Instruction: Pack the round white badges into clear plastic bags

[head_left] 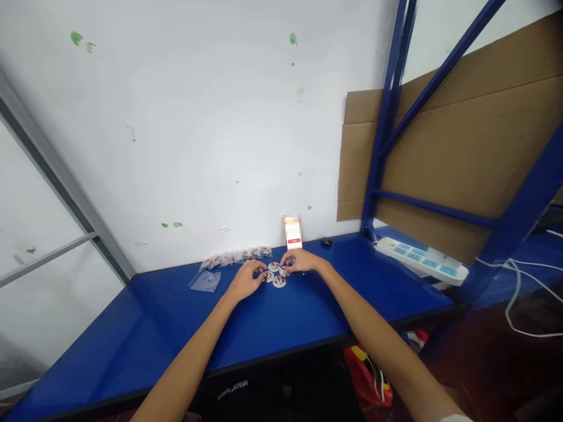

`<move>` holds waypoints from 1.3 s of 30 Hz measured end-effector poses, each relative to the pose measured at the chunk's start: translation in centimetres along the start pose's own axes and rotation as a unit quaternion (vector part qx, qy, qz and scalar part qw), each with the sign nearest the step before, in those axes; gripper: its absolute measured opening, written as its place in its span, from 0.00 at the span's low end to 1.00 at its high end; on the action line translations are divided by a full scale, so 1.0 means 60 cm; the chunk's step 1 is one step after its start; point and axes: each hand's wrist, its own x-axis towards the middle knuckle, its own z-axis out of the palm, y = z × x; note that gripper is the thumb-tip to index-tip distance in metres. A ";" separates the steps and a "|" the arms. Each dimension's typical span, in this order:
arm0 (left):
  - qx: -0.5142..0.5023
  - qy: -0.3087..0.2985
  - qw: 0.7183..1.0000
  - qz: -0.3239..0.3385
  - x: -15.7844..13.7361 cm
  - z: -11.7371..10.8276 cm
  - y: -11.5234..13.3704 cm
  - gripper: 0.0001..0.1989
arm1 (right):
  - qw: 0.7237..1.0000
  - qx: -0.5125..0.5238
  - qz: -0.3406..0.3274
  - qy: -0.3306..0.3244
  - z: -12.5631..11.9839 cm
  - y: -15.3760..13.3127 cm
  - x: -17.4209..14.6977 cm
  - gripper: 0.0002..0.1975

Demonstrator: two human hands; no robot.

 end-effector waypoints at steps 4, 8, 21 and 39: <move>0.014 -0.011 1.000 0.001 0.002 0.002 -0.001 0.11 | 1.000 -0.016 0.022 0.010 -0.004 -0.010 -0.007 0.15; 0.009 -0.010 1.000 -0.007 0.006 0.005 -0.012 0.12 | 1.000 -0.015 0.004 0.000 -0.011 -0.015 -0.011 0.12; -0.083 0.064 0.994 -0.042 0.010 -0.009 0.022 0.11 | 0.950 0.258 -0.001 0.174 0.004 -0.034 0.013 0.25; -0.210 0.095 0.966 -0.114 0.014 -0.051 -0.024 0.11 | 0.890 0.400 -0.010 0.219 0.048 -0.087 0.014 0.33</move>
